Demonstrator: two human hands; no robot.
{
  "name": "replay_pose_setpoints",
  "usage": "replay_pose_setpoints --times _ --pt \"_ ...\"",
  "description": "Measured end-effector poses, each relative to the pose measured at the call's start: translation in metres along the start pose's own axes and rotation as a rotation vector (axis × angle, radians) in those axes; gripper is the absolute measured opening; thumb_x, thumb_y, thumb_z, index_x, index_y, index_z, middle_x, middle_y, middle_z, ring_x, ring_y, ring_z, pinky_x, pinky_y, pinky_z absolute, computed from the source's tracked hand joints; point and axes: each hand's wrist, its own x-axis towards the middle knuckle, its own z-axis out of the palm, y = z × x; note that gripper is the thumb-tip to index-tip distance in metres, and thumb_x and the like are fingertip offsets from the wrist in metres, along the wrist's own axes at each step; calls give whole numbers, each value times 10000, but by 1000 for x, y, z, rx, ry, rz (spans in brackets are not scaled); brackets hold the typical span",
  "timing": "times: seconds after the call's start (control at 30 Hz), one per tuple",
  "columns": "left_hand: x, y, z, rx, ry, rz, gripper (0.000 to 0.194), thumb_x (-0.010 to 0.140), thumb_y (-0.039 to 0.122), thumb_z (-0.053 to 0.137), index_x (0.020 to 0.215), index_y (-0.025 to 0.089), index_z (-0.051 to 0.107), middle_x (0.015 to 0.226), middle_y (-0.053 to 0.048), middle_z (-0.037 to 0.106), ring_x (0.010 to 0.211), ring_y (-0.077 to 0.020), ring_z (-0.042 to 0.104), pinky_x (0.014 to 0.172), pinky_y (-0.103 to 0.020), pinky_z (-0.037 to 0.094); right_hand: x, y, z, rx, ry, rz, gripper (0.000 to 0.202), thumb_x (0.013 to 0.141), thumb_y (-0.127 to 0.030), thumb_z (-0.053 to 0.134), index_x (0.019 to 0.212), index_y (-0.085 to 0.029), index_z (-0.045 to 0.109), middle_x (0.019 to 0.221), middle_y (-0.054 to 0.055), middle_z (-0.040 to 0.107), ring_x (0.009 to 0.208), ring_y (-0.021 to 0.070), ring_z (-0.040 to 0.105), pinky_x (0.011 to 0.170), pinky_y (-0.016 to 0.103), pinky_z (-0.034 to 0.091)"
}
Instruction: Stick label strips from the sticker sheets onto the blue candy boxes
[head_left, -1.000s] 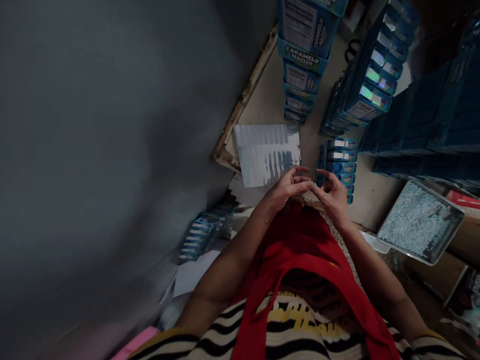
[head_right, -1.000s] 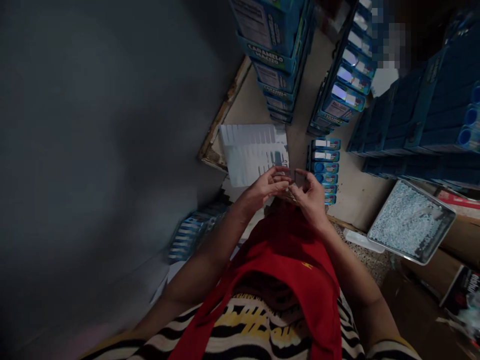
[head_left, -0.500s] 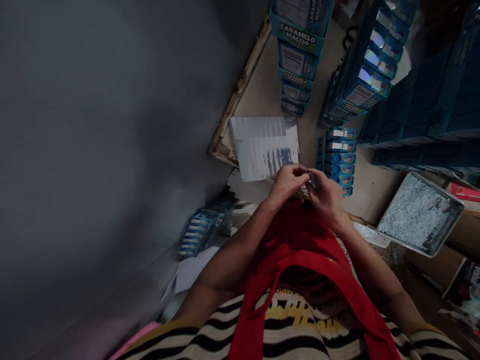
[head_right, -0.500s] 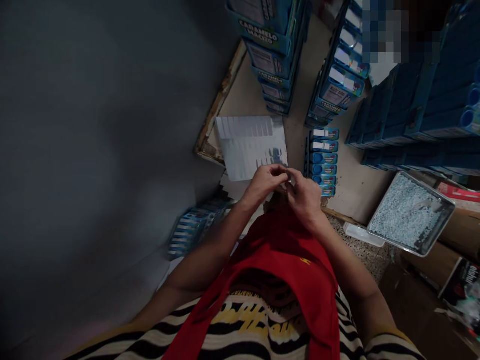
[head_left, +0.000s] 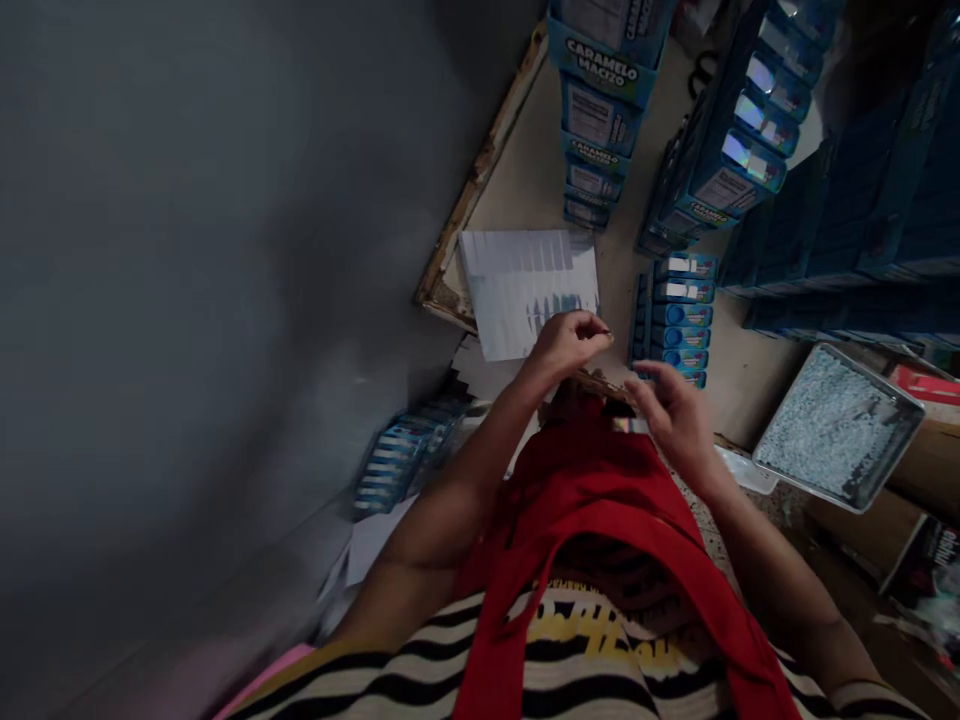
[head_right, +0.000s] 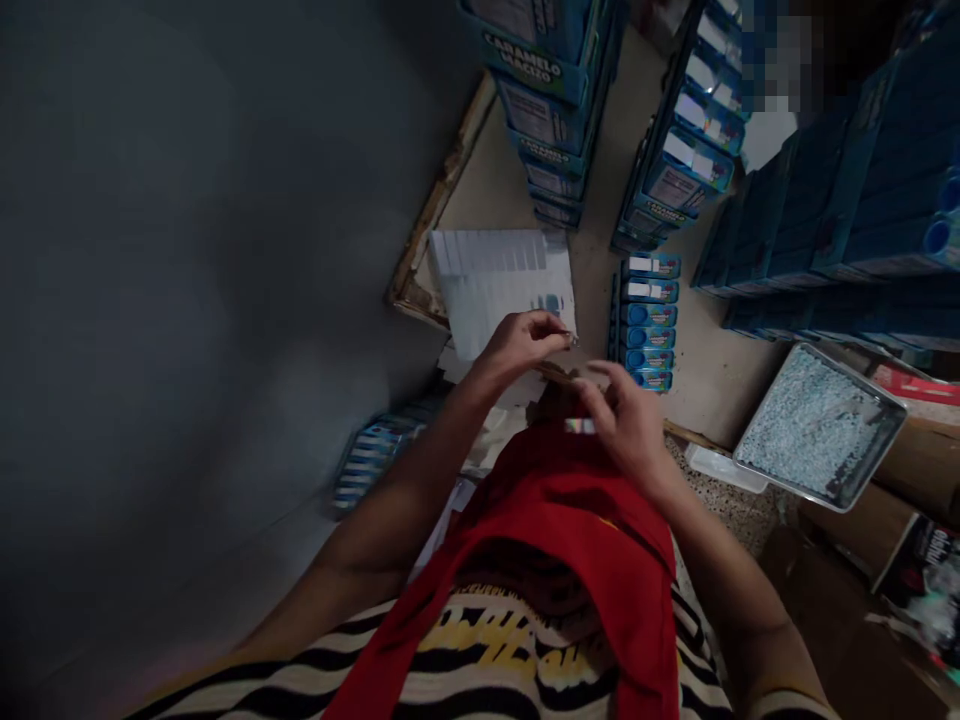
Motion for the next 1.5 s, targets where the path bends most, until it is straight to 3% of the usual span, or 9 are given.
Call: replay_pose_setpoints --times 0.17,0.33,0.67,0.8,0.97,1.1,1.27,1.37,1.5 --pt "-15 25 -3 146 -215 109 107 704 218 639 774 176 709 700 1 677 671 -146 602 642 -253 437 38 -7 -34 -134 -51 16 463 920 -504 766 1304 -251 714 697 -23 644 638 187 582 617 290 339" --pt "-15 37 2 353 -195 176 151 816 282 646 706 179 659 666 4 630 655 -141 552 628 -277 368 38 -10 -34 -265 -76 35 384 900 -345 706 1274 -255 720 685 -24 645 619 181 562 633 293 301" --pt "-24 42 2 657 -371 459 143 939 293 622 876 179 680 911 -67 672 845 -205 602 753 -316 429 40 3 -38 -96 -65 86 351 894 -374 686 1180 -198 785 630 -38 577 581 138 468 610 289 285" --pt "-26 45 6 691 -387 517 122 939 250 593 885 180 678 941 -79 671 895 -223 616 800 -332 460 43 1 -39 -96 -51 68 235 885 -387 715 1005 -204 801 618 -34 569 595 136 471 613 290 281" --pt "-16 34 6 370 -451 374 104 870 258 688 946 188 694 913 -47 699 880 -210 661 789 -324 491 36 3 -40 1 -1 75 185 867 -386 717 807 -212 731 603 -26 579 591 130 470 590 280 282" --pt "-2 4 5 -95 -646 75 544 675 336 926 1133 197 668 837 1 709 777 -185 695 733 -308 539 29 4 -44 279 41 202 323 831 -524 763 778 -210 705 572 -30 560 541 117 431 540 270 286" --pt "-5 -14 15 -266 -559 11 771 456 241 1044 1136 192 684 1147 -84 744 1061 -227 719 920 -359 572 31 8 -53 497 98 359 486 663 -636 905 706 -206 682 533 -63 487 495 76 320 486 255 227" --pt "-12 -12 30 -416 -531 -39 731 476 276 1049 1105 172 692 1171 -112 758 1076 -236 728 948 -378 577 34 11 -56 525 102 406 506 615 -631 937 686 -208 668 521 -74 470 485 66 302 473 248 227" --pt "-15 -7 46 -517 -351 -99 553 673 541 963 979 156 709 984 -87 785 866 -181 746 815 -323 604 37 16 -56 498 97 418 472 622 -607 920 689 -208 675 521 -71 481 490 69 316 476 248 238"
